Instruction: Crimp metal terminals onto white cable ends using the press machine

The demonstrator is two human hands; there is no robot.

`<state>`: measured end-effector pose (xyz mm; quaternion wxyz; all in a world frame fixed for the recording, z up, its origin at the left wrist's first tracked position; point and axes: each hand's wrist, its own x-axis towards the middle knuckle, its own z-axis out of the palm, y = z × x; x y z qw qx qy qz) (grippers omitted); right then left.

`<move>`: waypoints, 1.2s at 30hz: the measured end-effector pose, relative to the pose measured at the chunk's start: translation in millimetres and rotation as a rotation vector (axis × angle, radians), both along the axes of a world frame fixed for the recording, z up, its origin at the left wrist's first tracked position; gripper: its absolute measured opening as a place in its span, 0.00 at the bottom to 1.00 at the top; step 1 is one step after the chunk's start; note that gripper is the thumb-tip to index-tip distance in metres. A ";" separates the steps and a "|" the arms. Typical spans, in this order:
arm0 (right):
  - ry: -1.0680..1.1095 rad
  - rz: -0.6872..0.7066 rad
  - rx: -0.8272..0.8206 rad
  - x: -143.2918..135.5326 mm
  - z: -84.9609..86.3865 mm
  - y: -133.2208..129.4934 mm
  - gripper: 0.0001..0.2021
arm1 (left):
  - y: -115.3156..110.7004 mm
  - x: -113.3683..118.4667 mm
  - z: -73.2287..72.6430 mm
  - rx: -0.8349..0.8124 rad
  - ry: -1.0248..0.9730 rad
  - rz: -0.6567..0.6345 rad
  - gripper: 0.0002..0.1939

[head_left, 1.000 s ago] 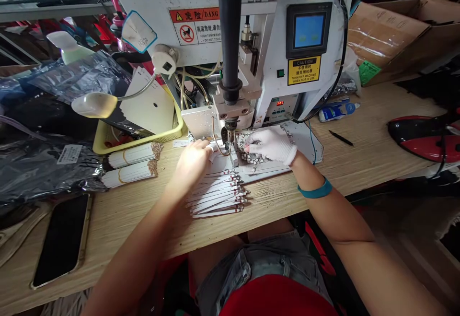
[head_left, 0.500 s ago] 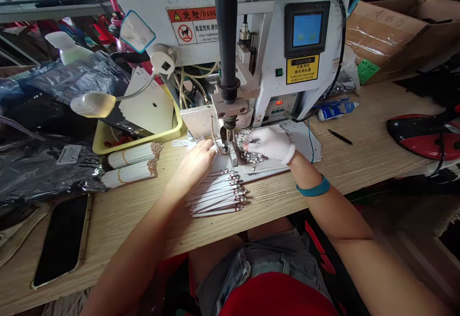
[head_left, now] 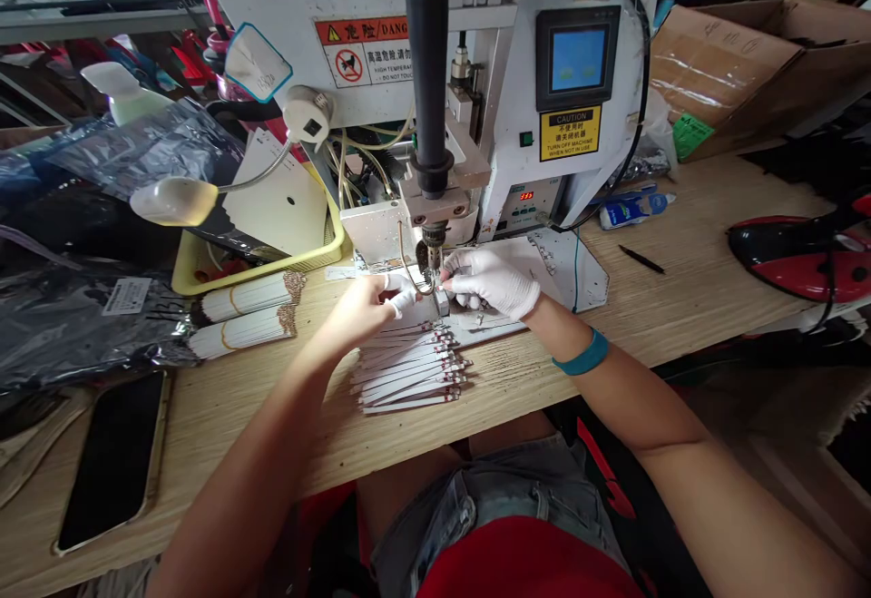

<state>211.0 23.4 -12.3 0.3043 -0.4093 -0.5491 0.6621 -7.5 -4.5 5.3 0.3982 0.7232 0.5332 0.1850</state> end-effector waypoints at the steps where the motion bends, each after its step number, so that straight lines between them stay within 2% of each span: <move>1: -0.006 0.001 -0.004 -0.8 0.3 -0.4 0.04 | 0.7 1.9 -2.1 -0.030 -0.030 0.006 0.07; 5: 0.003 0.002 -0.028 -2.4 -0.7 0.1 0.04 | 3.2 7.8 -7.8 -0.088 -0.079 0.041 0.05; 15: 0.006 0.006 -0.051 -3.1 0.3 0.5 0.05 | 5.4 9.5 -7.6 -0.122 -0.076 0.131 0.07; 24: 0.008 -0.004 -0.066 -4.0 0.8 0.6 0.06 | 7.2 9.9 -10.7 -0.130 -0.129 0.097 0.06; 36: 0.029 -0.019 -0.090 -3.5 1.9 -1.0 0.06 | 6.7 13.0 -4.1 -0.167 -0.163 0.098 0.08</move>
